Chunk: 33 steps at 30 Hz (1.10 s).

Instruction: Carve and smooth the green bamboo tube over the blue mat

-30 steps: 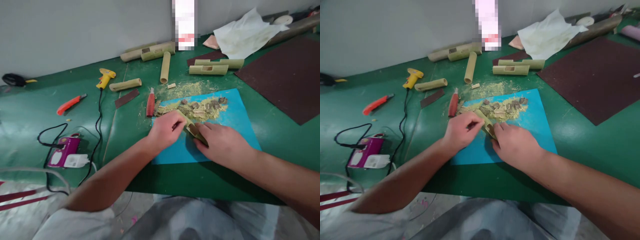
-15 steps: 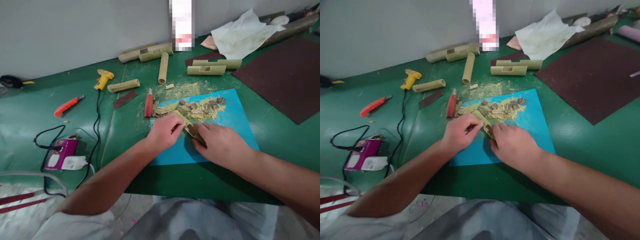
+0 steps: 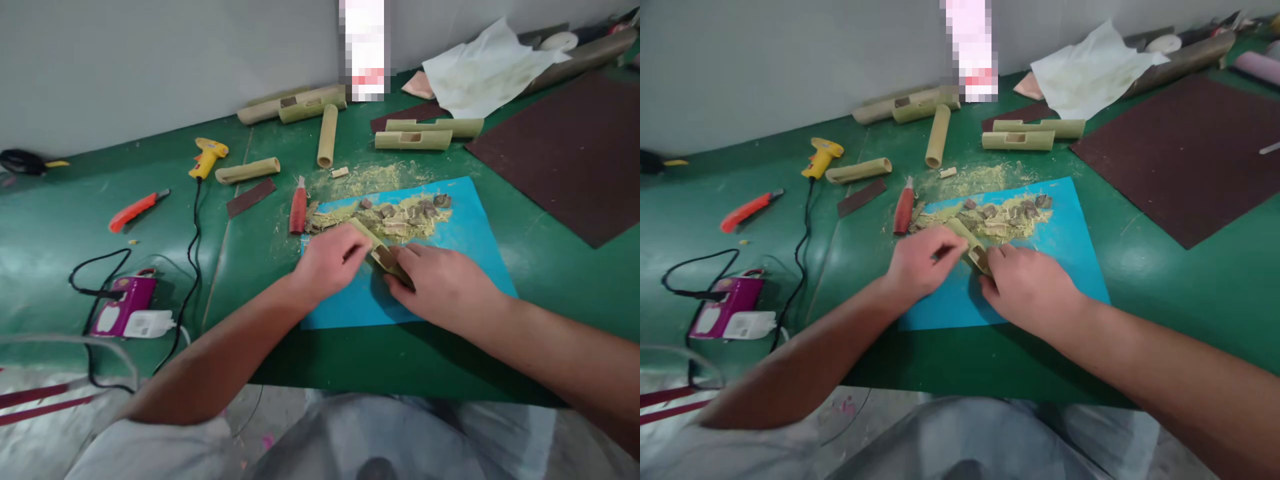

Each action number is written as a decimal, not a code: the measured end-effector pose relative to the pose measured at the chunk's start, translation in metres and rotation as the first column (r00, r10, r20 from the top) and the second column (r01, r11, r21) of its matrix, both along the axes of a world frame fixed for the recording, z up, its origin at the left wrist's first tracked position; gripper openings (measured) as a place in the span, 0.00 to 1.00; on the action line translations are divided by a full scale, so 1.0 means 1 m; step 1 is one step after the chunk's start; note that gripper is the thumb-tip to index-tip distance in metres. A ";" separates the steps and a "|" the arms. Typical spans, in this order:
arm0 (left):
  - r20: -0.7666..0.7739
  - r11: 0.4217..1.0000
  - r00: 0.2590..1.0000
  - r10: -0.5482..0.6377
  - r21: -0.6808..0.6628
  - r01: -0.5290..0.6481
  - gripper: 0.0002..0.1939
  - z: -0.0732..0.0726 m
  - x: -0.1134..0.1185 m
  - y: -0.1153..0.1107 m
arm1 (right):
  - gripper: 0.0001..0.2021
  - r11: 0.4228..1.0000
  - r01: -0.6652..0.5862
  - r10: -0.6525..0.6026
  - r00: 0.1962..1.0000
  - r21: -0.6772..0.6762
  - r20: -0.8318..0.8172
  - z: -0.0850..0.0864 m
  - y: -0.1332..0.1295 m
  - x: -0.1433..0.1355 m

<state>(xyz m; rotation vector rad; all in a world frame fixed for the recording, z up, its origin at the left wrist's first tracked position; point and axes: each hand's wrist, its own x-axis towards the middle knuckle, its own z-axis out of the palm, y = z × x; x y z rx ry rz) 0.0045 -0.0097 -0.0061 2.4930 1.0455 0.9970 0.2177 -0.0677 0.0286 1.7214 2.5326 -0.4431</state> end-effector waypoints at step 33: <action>0.098 0.983 0.979 0.179 0.014 -0.181 0.08 0.002 -0.009 0.005 | 0.19 0.997 -0.009 0.011 1.000 0.076 -0.026 0.003 -0.007 0.003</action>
